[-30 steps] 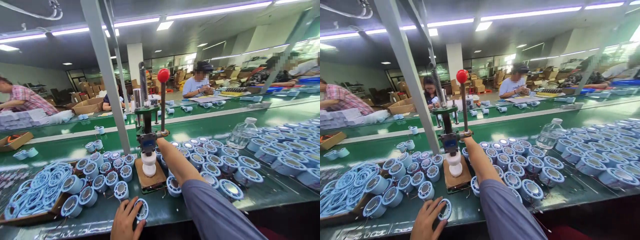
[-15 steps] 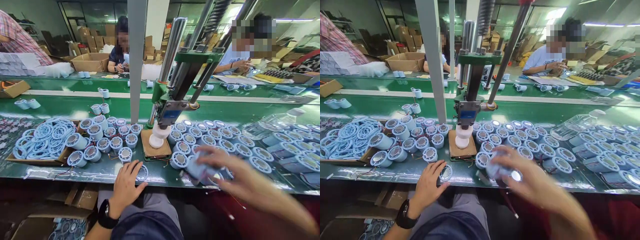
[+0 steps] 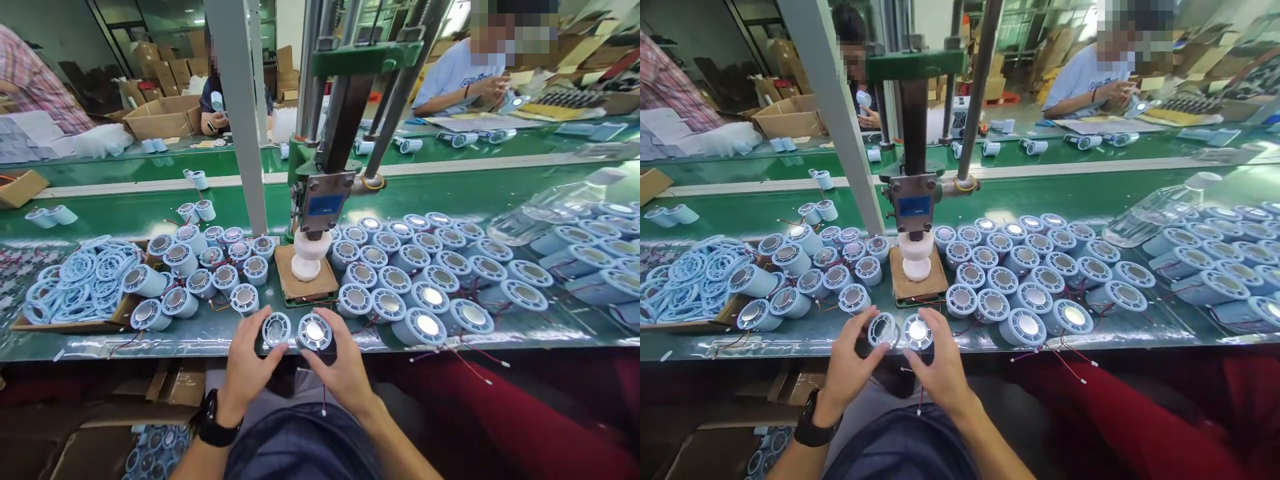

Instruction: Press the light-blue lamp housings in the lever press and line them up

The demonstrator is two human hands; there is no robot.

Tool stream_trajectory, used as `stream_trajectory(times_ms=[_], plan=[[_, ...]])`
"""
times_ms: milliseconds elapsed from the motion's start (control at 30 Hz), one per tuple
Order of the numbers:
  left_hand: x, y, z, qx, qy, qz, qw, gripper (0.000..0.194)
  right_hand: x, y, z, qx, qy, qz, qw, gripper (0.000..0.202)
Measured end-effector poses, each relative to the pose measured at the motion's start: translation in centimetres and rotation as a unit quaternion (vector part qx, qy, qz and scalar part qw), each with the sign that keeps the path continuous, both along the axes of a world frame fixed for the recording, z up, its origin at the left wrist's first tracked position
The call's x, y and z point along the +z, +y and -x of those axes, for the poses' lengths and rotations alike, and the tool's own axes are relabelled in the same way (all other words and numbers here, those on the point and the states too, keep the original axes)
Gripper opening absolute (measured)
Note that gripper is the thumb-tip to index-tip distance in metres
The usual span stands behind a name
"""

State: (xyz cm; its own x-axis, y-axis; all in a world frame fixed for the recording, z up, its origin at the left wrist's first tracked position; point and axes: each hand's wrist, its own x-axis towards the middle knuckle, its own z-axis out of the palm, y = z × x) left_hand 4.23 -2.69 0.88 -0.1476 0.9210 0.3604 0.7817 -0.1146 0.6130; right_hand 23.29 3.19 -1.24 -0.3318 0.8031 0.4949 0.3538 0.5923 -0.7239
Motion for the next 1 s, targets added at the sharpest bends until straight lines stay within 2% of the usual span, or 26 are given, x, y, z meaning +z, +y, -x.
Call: stream_trajectory(times_ms=[100, 267, 533, 767, 900, 1000], plan=[[1.1, 0.1, -1.6, 0.026, -0.037, -0.03, 0.999, 0.068, -1.2, -0.4, 2.2, -0.01, 0.02, 0.013, 1.0, 0.057], [1.9, 1.1, -3.7, 0.02, 0.02, -0.012, 1.0, 0.075, -1.7, -0.5, 3.8, -0.037, 0.059, -0.02, 0.997, 0.059], [1.1, 1.1, -5.1, 0.11, -0.029, -0.024, 0.993, 0.062, -1.2, -0.5, 3.7, -0.029, 0.061, -0.018, 0.998, 0.073], [0.3, 1.0, -5.4, 0.126, -0.027, -0.077, 0.989, 0.054, -1.3, -0.5, 3.8, -0.034, 0.056, -0.028, 0.997, 0.077], [0.2, 1.1, -5.5, 0.129, -0.039, -0.04, 0.99, 0.061, -1.5, -0.4, 4.0, -0.04, 0.061, -0.024, 0.997, 0.079], [0.0, 1.3, -6.0, 0.143, -0.056, -0.021, 0.988, 0.064, -1.9, -0.5, 4.2, -0.038, 0.046, -0.028, 0.998, 0.066]])
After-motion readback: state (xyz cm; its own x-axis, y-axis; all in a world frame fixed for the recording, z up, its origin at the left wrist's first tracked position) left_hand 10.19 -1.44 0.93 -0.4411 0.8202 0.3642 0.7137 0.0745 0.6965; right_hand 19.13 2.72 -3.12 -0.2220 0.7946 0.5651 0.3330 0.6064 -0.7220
